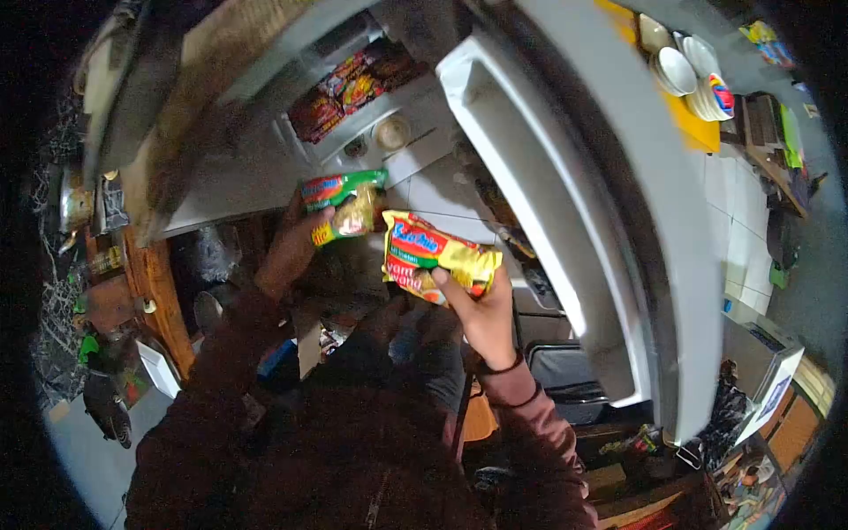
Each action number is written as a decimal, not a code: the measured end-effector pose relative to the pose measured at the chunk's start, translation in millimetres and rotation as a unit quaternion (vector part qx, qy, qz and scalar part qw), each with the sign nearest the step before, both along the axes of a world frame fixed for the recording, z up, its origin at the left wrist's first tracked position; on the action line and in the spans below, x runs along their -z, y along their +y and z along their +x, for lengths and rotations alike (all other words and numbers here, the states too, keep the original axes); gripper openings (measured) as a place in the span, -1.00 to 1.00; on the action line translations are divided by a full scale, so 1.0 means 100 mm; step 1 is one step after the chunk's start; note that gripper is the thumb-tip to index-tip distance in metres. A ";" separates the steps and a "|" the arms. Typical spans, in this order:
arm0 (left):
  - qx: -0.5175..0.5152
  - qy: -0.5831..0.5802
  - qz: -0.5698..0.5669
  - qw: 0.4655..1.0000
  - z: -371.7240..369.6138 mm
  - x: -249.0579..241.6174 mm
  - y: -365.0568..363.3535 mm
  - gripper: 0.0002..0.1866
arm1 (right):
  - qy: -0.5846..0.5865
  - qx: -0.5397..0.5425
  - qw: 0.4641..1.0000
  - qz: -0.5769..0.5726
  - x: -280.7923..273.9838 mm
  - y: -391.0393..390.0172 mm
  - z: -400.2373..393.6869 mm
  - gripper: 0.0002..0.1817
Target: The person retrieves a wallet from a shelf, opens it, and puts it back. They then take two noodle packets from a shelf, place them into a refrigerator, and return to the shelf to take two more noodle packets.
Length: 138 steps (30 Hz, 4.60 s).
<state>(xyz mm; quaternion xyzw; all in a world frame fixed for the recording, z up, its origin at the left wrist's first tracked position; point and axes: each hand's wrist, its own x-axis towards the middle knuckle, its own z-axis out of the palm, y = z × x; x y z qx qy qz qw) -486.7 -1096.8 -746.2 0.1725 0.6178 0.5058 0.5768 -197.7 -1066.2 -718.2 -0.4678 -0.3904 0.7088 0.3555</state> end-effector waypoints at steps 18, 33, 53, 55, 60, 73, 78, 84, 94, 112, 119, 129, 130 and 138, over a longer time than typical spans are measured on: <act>-0.071 0.130 0.035 0.988 -0.89 1.92 1.16 -0.56 | 0.056 0.077 0.994 -0.051 2.01 0.23 -0.59 -0.62; 0.007 0.597 -0.144 0.789 -3.13 2.67 2.02 -0.62 | 0.018 -0.006 1.000 0.003 1.94 0.83 -0.85 -0.61; 0.243 0.365 0.453 0.776 -0.38 1.62 1.34 -0.09 | -0.011 -0.173 0.984 0.041 1.81 1.63 -1.10 -0.61; 0.352 0.547 0.381 0.657 -0.31 1.55 1.30 -0.06 | -0.015 -0.191 0.980 0.047 1.85 1.65 -1.02 -0.53; 0.320 0.552 0.299 0.710 -0.65 1.60 1.45 -0.09 | -0.020 -0.171 0.984 0.035 1.81 1.64 -1.04 -0.14; 0.027 0.729 -0.107 0.676 -2.78 2.38 2.21 -0.23 | -0.053 -0.264 0.961 0.062 1.84 1.57 -1.01 -0.41; 0.063 0.731 -0.143 0.664 -2.92 2.43 2.28 -0.23 | -0.082 -0.296 0.947 0.099 1.87 1.61 -0.92 -0.45; 0.058 0.755 -0.097 0.646 -2.58 2.25 2.15 -0.22 | -0.076 -0.266 0.958 0.071 1.81 1.56 -0.83 -0.51; 0.271 0.664 0.128 0.685 -0.15 1.27 0.79 -0.21 | 0.057 -0.099 0.992 0.060 0.66 0.36 -0.40 -0.62; 0.399 0.552 0.497 0.538 2.12 -2.38 0.88 -0.07 | -0.025 0.297 0.939 0.174 -2.17 -1.10 1.48 -0.61; 0.468 0.639 0.370 0.485 2.22 -2.15 1.26 0.04 | -0.019 0.295 0.935 0.197 -2.18 -1.04 1.59 -0.59; 0.501 0.586 0.327 0.546 1.93 -1.94 0.93 -0.09 | -0.069 0.229 0.939 0.248 -2.17 -0.54 1.61 -0.63; 0.504 0.573 0.325 0.558 1.91 -1.97 0.86 -0.11 | -0.071 0.216 0.943 0.243 -2.17 -0.49 1.61 -0.61; 0.564 0.541 0.409 0.471 1.43 -2.25 0.51 -0.31 | -0.269 0.042 0.887 0.374 -2.03 -0.14 1.78 -0.57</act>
